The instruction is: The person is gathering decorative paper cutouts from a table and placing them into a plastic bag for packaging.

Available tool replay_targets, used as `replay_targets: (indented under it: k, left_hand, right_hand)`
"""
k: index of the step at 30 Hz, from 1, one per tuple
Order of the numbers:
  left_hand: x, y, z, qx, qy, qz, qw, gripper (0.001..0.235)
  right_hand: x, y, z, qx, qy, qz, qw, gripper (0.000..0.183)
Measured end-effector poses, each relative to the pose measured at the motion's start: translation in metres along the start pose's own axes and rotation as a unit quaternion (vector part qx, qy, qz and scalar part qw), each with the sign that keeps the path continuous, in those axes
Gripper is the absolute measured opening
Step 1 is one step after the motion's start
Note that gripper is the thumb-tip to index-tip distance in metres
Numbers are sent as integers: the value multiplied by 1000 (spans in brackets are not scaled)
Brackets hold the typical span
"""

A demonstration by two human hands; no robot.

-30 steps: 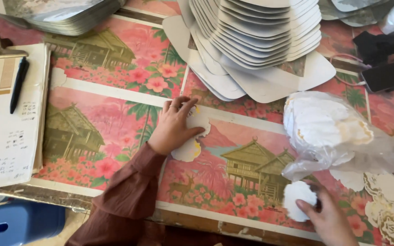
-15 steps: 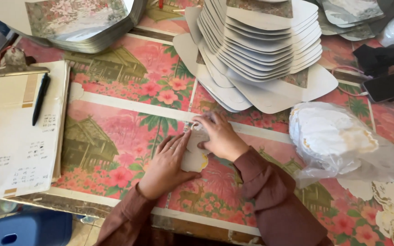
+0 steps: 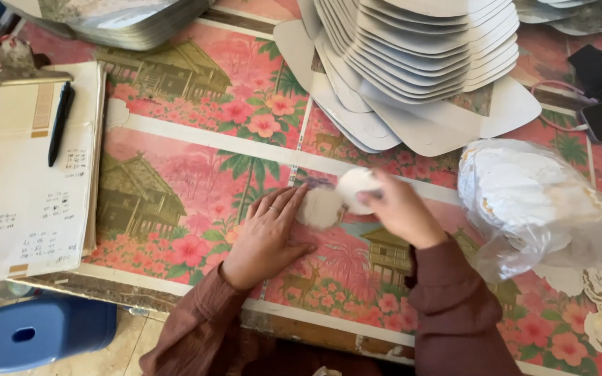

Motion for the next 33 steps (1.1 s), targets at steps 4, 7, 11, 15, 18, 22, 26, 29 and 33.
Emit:
replay_targets:
  k: [4, 7, 11, 15, 18, 22, 26, 29, 33]
  left_hand:
    - [-4, -3, -9, -7, 11, -4, 1000, 97]
    - [-13, 1, -20, 30, 51, -21, 998, 98]
    - [-24, -15, -15, -55, 45, -46, 996, 72]
    - [-25, -17, -17, -58, 59, -27, 996, 60]
    - [-32, -23, -18, -58, 68, -18, 996, 56]
    - [-42, -29, -28, -125, 108, 2, 986, 62]
    - [-48, -34, -23, -117, 159, 59, 979, 63]
    - [-46, -29, -24, -98, 151, 47, 983, 60]
    - [-28, -28, -22, -14, 113, -28, 993, 44]
  right_hand:
    - [4, 0, -24, -97, -58, -114, 987, 48]
    - [1, -10, -25, -99, -47, -99, 989, 48]
    - [3, -23, -13, -49, -35, -112, 992, 46]
    - [0, -22, -41, -5, -52, -195, 980, 43]
    - [9, -5, -38, -33, -41, -277, 959, 39]
    - [19, -7, -13, -217, 5, -166, 962, 35]
    - [21, -5, -11, -390, 33, -103, 914, 20]
    - [20, -9, -18, -457, 36, -82, 885, 20]
    - [23, -23, -20, -546, 39, -25, 836, 20]
Point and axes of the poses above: each hand's wrist, its own x-axis away from the middle knuckle, its own y-axis out of the back of the hand, z = x × y, the point moved 1 cm from there along -x, towards the middle knuckle, and after that the axes turned 5 degrees about -z, right-handed, at the moved point
